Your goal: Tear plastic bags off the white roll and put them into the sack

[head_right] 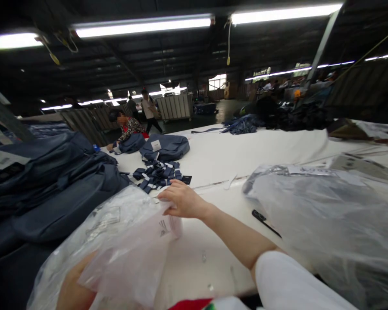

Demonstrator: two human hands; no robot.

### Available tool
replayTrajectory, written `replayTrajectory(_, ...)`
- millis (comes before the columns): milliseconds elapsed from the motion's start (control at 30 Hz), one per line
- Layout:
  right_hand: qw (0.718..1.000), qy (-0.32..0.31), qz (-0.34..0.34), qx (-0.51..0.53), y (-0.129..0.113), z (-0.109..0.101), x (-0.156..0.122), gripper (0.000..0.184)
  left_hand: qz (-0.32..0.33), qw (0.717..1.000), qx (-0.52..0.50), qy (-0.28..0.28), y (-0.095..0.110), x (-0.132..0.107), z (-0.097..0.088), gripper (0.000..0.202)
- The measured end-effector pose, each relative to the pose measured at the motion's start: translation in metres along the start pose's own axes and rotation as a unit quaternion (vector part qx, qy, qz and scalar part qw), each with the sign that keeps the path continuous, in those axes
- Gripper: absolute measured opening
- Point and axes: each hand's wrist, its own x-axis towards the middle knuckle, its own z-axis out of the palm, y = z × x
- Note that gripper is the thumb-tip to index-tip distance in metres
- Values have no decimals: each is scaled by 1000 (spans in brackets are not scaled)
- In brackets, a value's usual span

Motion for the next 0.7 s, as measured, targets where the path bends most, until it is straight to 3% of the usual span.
replayTrajectory(133, 999, -9, -22, -24, 4, 10, 3, 35, 50, 998, 28, 5, -3, -5, -7, 19)
replayTrajectory(233, 1000, -1, -18, -9, 3, 14, 4, 30, 56, 996, 47, 40, 2, -11, 0, 21)
replayTrajectory(367, 1000, 6, -13, 28, 2, 13, 4, 29, 49, 997, -39, 40, 22, -14, 14, 37)
replayTrajectory(500, 997, 10, -7, 77, -1, 9, 2, 22, -26, 984, -171, 30, 32, -12, 18, 51)
replayTrajectory(633, 987, 51, 1, 150, 0, 8, 1, 20, -104, 957, -271, 18, 20, -17, 19, 51)
replayTrajectory(700, 975, 89, 34, 200, 3, 2, 0, 19, -114, 946, -300, 55, 10, -15, 21, 42)
